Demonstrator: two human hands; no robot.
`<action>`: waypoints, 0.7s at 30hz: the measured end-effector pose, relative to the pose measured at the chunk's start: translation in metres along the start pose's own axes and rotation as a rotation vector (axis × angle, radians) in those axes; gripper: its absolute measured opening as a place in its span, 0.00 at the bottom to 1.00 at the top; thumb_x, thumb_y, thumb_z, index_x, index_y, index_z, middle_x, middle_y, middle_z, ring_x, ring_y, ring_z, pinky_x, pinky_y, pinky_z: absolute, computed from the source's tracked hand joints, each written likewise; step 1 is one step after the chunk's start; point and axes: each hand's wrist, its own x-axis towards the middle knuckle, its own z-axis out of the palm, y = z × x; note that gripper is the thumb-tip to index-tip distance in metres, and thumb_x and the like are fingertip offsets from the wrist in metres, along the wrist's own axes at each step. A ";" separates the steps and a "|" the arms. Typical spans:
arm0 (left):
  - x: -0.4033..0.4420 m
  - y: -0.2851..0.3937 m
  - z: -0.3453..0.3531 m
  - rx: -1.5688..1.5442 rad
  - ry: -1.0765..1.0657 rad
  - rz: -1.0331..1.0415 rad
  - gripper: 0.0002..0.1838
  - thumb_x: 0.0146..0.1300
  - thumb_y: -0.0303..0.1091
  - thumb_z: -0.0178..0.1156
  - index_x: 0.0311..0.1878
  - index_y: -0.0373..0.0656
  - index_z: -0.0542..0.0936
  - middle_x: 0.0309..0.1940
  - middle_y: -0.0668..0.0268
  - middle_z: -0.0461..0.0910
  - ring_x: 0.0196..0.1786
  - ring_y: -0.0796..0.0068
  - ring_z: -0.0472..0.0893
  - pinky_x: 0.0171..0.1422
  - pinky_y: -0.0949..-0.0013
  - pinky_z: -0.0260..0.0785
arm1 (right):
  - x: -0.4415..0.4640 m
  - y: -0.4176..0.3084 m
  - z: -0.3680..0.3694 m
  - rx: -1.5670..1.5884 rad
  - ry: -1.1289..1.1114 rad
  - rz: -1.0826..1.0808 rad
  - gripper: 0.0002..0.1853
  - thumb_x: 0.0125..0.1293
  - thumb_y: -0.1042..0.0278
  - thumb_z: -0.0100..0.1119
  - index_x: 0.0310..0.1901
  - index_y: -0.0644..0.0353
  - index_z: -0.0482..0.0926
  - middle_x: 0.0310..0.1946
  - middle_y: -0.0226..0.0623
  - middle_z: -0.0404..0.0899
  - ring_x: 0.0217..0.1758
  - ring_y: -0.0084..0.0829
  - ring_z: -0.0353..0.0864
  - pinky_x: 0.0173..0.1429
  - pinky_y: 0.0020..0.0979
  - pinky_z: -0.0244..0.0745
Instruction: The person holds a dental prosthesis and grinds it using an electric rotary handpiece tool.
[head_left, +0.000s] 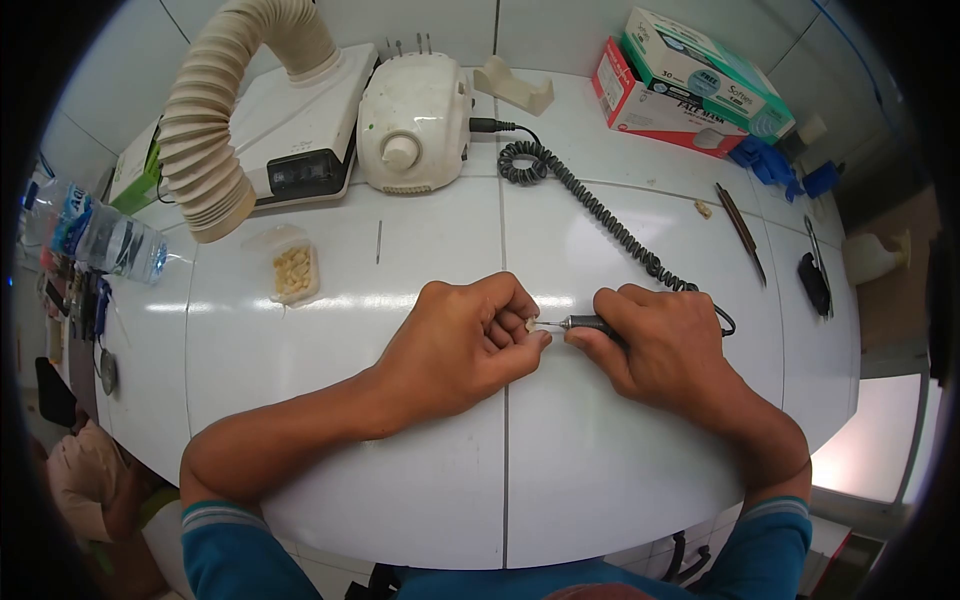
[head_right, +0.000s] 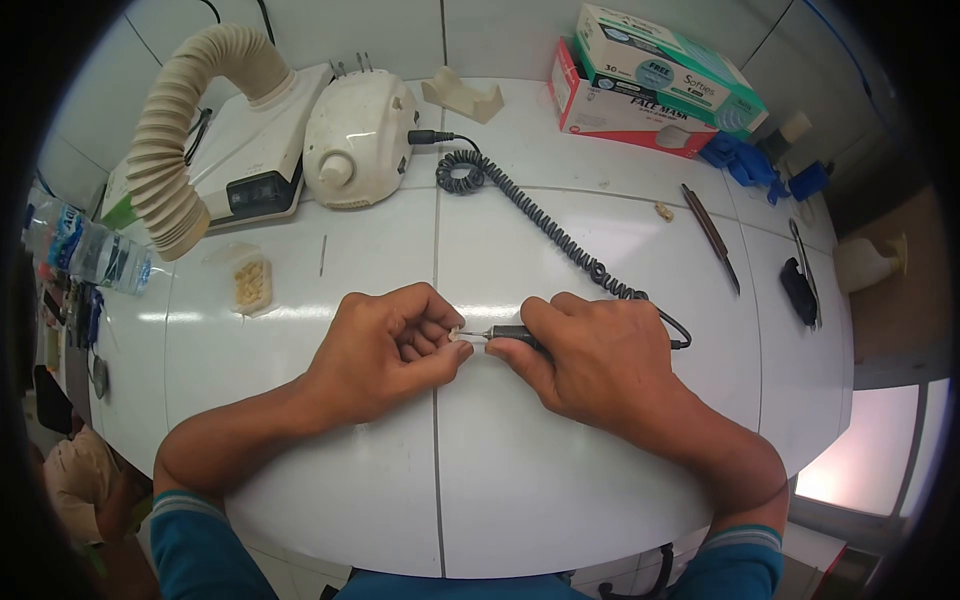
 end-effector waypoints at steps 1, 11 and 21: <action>0.000 0.000 0.000 -0.006 -0.001 0.002 0.16 0.73 0.36 0.79 0.51 0.31 0.88 0.35 0.63 0.91 0.35 0.82 0.87 0.42 0.76 0.83 | 0.000 0.000 0.000 0.000 -0.005 0.002 0.26 0.81 0.38 0.70 0.36 0.55 0.84 0.24 0.33 0.84 0.21 0.41 0.84 0.24 0.45 0.71; 0.000 0.002 0.000 0.001 -0.002 0.008 0.15 0.73 0.33 0.77 0.48 0.30 0.85 0.34 0.56 0.92 0.35 0.71 0.92 0.43 0.69 0.88 | 0.001 0.000 0.001 -0.008 0.008 -0.021 0.26 0.81 0.39 0.70 0.35 0.55 0.83 0.22 0.32 0.82 0.18 0.38 0.81 0.23 0.43 0.69; -0.001 -0.002 0.001 -0.001 -0.003 0.022 0.15 0.73 0.33 0.79 0.51 0.31 0.87 0.35 0.63 0.91 0.35 0.82 0.88 0.41 0.76 0.84 | 0.001 -0.001 0.000 -0.021 0.010 -0.023 0.26 0.81 0.38 0.70 0.35 0.55 0.84 0.22 0.31 0.82 0.18 0.36 0.81 0.23 0.41 0.68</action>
